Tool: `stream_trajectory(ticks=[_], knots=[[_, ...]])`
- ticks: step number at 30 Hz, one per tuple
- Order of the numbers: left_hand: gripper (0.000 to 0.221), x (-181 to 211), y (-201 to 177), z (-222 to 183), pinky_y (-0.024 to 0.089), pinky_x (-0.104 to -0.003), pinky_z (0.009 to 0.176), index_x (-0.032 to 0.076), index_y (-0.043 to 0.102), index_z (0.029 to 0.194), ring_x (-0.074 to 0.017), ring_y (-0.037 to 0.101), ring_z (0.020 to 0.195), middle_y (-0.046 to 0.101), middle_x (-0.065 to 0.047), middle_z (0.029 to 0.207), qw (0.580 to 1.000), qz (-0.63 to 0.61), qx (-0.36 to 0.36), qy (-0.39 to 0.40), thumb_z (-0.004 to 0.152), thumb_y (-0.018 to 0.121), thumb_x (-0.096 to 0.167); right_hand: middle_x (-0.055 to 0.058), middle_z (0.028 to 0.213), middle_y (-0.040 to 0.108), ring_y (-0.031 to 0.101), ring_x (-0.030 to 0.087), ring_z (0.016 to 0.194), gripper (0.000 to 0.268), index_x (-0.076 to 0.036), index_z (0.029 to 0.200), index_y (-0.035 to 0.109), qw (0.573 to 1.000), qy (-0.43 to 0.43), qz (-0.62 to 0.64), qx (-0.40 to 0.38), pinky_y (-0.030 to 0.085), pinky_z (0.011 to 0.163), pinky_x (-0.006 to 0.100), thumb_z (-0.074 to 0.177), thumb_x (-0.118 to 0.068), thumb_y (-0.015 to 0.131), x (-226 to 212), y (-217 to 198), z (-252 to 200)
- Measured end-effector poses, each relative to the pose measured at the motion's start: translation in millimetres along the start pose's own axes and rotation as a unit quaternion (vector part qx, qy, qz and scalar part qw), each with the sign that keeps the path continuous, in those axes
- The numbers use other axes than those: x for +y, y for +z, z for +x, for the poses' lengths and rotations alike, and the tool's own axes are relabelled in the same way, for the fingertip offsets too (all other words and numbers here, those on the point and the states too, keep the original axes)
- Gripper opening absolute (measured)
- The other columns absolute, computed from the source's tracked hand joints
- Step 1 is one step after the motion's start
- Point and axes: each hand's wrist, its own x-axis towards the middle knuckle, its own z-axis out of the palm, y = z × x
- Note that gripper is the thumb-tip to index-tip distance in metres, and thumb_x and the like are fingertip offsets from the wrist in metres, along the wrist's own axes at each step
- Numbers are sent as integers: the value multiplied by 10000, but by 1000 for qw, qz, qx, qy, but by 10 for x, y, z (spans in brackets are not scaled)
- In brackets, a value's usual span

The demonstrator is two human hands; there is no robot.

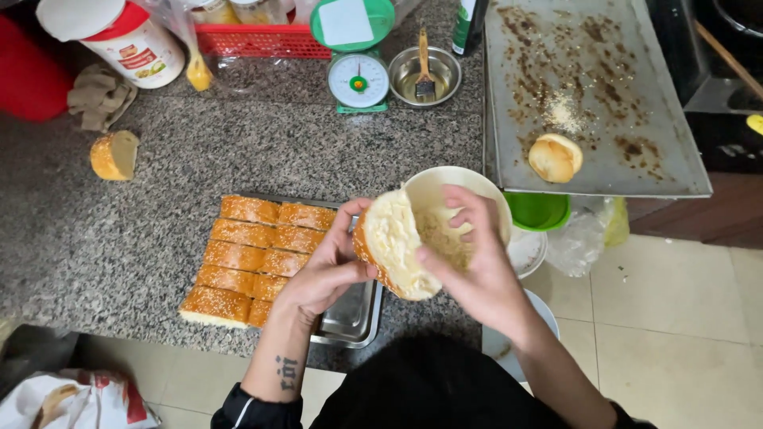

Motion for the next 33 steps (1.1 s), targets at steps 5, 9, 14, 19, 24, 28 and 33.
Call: stream_trajectory(ticks=[5,9,14,19,24,28,33], knots=[[934,100,-109,-287,635,-402,1033,214,398,1660,-258,652,1291,525,-108,1581,991,-67,101,65,868,736,-149,116,1367,598,579,211,1226,555,-79,1578,473,993,3,81,82,477,1033,357,1082,-159,707,100,247,-112],[853,99,-100,-483,580,-411,996,335,511,1506,-266,632,1253,592,-86,1554,944,-142,281,100,864,723,-186,119,1337,695,728,197,1123,541,-77,1472,522,993,52,92,55,585,950,314,1010,-181,785,197,811,-230],[921,-35,145,-580,574,-532,1106,245,384,1586,-367,639,1281,599,-205,1538,900,-156,386,131,838,744,-154,47,1418,725,717,169,1236,574,-134,1478,567,989,128,65,-41,582,964,317,987,-313,805,312,1147,177],[778,-66,319,-692,563,-457,1139,266,404,1492,-272,593,1463,627,-117,1593,895,-114,432,5,849,780,44,48,1442,743,696,202,1315,529,-139,1489,630,951,187,-92,-227,553,1154,385,1021,-371,715,93,858,1074],[686,-362,112,-716,585,-597,1182,258,440,1542,-386,676,1440,561,-255,1720,914,-177,343,-123,937,713,85,9,1427,774,721,183,1190,373,-204,1468,696,785,288,-327,-440,557,959,368,1120,-322,632,123,1063,1814],[998,-534,-67,-565,492,-579,1248,345,263,1770,-323,688,1466,706,-157,1620,871,-252,360,-221,910,737,162,17,1052,725,572,144,801,193,-165,1224,761,721,270,-380,-513,450,708,309,1161,-297,635,778,1371,2096],[1081,-681,-305,-467,588,-586,1085,320,167,1823,-376,766,1358,754,-147,1523,855,-258,350,-283,928,762,210,49,1498,743,723,192,1231,460,-166,1551,696,625,274,-483,-549,576,1078,375,1130,-348,657,925,1671,2198]])
